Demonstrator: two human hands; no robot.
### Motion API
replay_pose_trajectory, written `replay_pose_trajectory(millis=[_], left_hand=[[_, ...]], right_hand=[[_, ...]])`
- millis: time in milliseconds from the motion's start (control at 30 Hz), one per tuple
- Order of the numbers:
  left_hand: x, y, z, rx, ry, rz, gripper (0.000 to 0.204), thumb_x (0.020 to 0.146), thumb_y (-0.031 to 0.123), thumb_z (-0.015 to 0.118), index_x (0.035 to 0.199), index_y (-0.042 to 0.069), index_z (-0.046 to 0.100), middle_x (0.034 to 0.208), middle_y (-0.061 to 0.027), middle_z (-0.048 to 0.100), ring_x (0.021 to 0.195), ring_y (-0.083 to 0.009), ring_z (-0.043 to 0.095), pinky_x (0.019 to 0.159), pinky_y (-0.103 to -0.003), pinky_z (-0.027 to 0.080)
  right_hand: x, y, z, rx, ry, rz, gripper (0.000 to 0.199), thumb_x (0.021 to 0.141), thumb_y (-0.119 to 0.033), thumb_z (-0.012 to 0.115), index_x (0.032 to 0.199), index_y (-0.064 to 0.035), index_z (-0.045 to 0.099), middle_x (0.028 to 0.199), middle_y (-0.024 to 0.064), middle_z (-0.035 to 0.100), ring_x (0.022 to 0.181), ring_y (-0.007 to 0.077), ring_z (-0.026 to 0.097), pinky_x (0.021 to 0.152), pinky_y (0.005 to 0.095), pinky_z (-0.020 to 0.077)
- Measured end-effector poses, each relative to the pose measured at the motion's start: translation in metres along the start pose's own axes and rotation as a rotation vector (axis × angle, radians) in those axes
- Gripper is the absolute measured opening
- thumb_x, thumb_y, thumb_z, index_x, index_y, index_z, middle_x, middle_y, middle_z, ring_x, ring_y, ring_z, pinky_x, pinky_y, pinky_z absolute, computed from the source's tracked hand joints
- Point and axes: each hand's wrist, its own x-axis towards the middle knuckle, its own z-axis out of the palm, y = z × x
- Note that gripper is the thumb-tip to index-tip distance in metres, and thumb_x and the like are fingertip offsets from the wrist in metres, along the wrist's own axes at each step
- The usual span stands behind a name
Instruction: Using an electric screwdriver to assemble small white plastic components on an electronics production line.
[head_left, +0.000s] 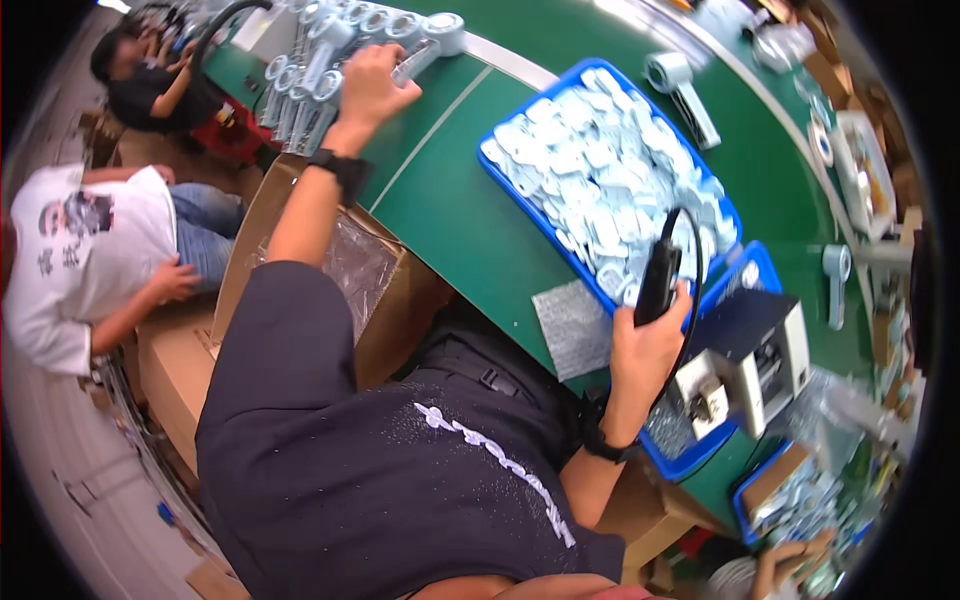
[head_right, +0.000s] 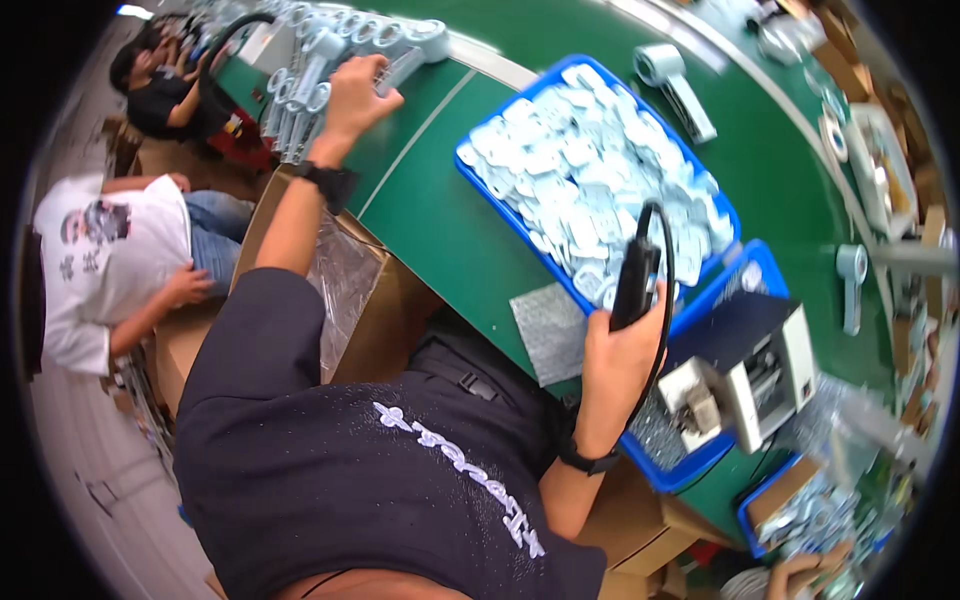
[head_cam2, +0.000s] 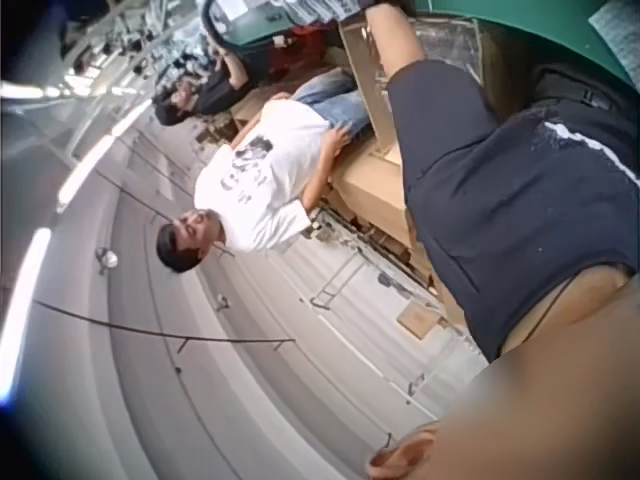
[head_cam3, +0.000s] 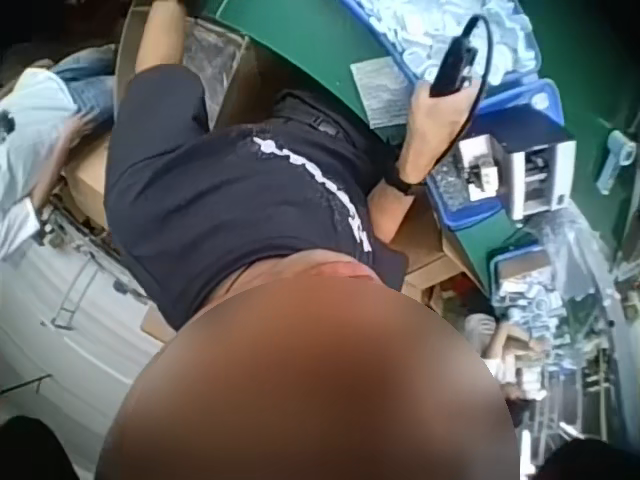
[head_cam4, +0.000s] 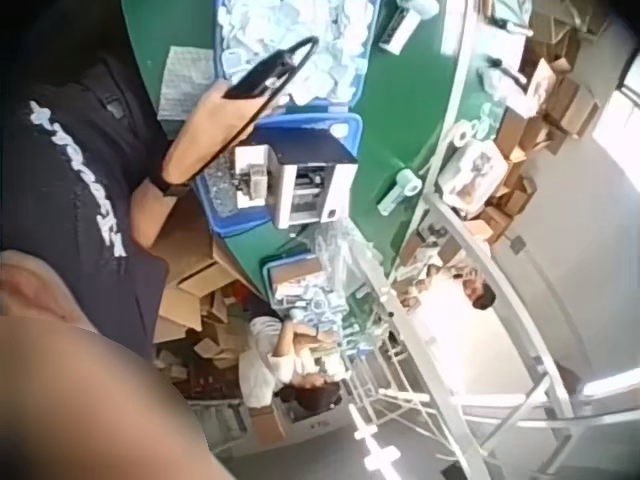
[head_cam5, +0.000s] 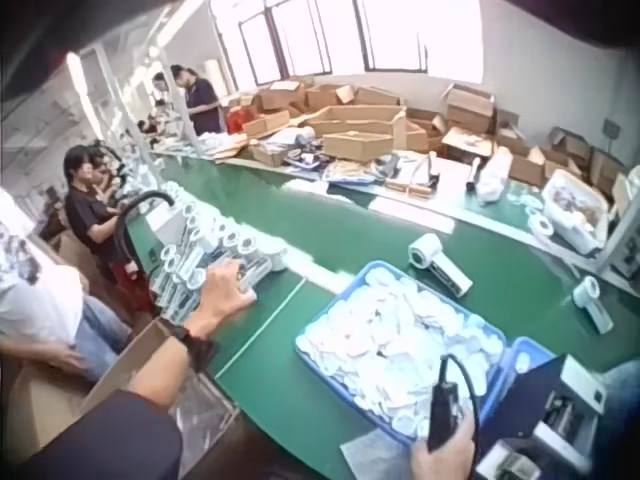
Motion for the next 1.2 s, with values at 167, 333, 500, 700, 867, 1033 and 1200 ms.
replay_pose_trajectory(millis=[167, 333, 500, 700, 867, 1033, 1200], left_hand=[[-0.001, 0.077, -0.086, -0.470, 0.195, 0.310, 0.037, 0.067, 0.015, 0.079, 0.098, 0.004, 0.065, 0.097, -0.0117, 0.065, 0.088, -0.0255, 0.065, 0.079, -0.035, 0.053], [-0.060, 0.193, -0.090, -1.621, 0.023, 0.112, 0.078, 0.079, 0.038, 0.086, 0.129, 0.004, 0.037, 0.097, -0.0133, 0.062, 0.086, -0.0210, 0.064, 0.074, -0.032, 0.052], [-0.122, 0.282, -0.082, -1.877, -0.523, 0.205, 0.078, 0.082, 0.045, 0.081, 0.130, 0.004, 0.036, 0.095, -0.0108, 0.062, 0.083, -0.0181, 0.063, 0.069, -0.031, 0.050], [-0.133, 0.330, -0.084, -1.626, -0.602, 0.660, 0.060, 0.081, 0.047, 0.078, 0.111, 0.001, 0.054, 0.089, -0.0127, 0.062, 0.071, -0.0296, 0.062, 0.060, -0.038, 0.048], [-0.139, 0.348, -0.081, -1.586, -0.629, 0.642, 0.052, 0.079, 0.041, 0.079, 0.106, 0.002, 0.057, 0.087, -0.0128, 0.062, 0.069, -0.0328, 0.061, 0.059, -0.038, 0.047], [-0.148, 0.351, -0.080, -1.639, -0.539, 0.694, 0.053, 0.079, 0.046, 0.078, 0.104, 0.003, 0.058, 0.085, -0.0094, 0.063, 0.067, -0.0311, 0.061, 0.058, -0.038, 0.047], [-0.145, 0.352, -0.073, -1.651, -0.504, 0.701, 0.055, 0.079, 0.050, 0.077, 0.103, 0.004, 0.058, 0.086, -0.0090, 0.063, 0.065, -0.0300, 0.061, 0.057, -0.038, 0.047]], right_hand=[[-0.004, 0.016, -0.015, 0.350, -0.032, 0.035, 0.065, 0.080, -0.015, 0.070, 0.139, -0.0013, 0.046, 0.080, 0.0123, 0.064, 0.063, 0.0246, 0.064, 0.057, 0.0351, 0.0492], [-0.028, 0.003, -0.052, 0.940, -0.195, 0.069, 0.067, 0.082, -0.012, 0.073, 0.141, 0.0003, 0.046, 0.074, -0.0009, 0.055, 0.057, 0.0057, 0.054, 0.047, 0.0200, 0.0415], [-0.055, 0.012, -0.070, 1.086, -0.208, 0.051, 0.066, 0.082, -0.009, 0.074, 0.141, 0.0039, 0.046, 0.074, -0.0012, 0.054, 0.056, 0.0071, 0.053, 0.049, 0.0199, 0.0431], [-0.075, 0.047, -0.058, 0.980, -0.163, 0.072, 0.070, 0.082, -0.019, 0.079, 0.139, 0.0037, 0.045, 0.084, 0.0026, 0.060, 0.061, 0.0114, 0.058, 0.054, 0.0249, 0.0468], [-0.080, 0.073, -0.054, 0.828, 0.050, -0.040, 0.070, 0.084, -0.032, 0.082, 0.135, -0.0007, 0.046, 0.090, 0.0094, 0.065, 0.065, 0.0162, 0.060, 0.058, 0.0313, 0.0499], [-0.055, 0.050, -0.107, 0.993, 0.494, -0.389, 0.066, 0.087, -0.058, 0.070, 0.120, -0.0044, 0.049, 0.080, 0.0167, 0.065, 0.057, 0.0226, 0.059, 0.054, 0.0345, 0.0512], [-0.010, 0.083, -0.114, 1.059, 0.529, -0.545, 0.080, 0.086, -0.079, 0.049, 0.124, -0.0088, 0.045, 0.074, 0.0158, 0.061, 0.051, 0.0246, 0.054, 0.053, 0.0387, 0.0500]])
